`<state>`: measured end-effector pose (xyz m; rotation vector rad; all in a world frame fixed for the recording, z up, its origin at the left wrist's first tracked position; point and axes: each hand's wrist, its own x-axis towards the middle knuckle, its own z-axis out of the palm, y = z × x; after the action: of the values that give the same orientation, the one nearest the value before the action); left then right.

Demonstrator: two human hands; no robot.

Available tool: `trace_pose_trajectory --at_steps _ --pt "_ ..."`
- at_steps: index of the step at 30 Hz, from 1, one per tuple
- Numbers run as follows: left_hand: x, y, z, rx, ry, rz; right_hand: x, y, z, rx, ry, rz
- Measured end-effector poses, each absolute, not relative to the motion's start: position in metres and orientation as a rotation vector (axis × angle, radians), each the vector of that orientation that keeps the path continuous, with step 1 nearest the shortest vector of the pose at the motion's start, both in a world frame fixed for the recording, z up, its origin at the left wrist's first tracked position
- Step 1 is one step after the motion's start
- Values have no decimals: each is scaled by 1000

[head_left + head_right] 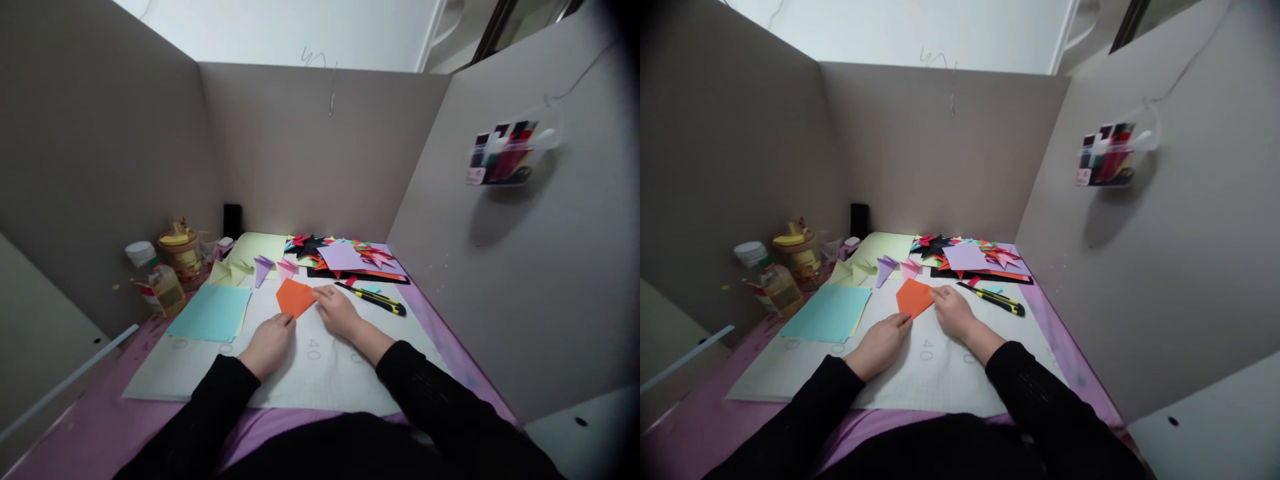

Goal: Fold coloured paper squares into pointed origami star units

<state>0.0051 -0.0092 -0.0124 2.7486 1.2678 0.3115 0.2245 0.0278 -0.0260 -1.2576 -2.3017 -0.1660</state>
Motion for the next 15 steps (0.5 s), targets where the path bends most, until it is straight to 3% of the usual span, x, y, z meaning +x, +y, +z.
trace_pose_trajectory --at_steps 4,7,11,15 --pt "-1 5 -15 2468 1246 586 203 14 -28 -1041 -2505 -75" --pt "-6 23 -14 1924 1411 933 199 12 -29 -1049 -2550 -48" --pt "-3 46 -7 1324 1408 936 202 13 -28 -1054 -2537 -41" --pt "8 56 -6 1244 1397 932 205 11 -29 -1036 -2523 -33"
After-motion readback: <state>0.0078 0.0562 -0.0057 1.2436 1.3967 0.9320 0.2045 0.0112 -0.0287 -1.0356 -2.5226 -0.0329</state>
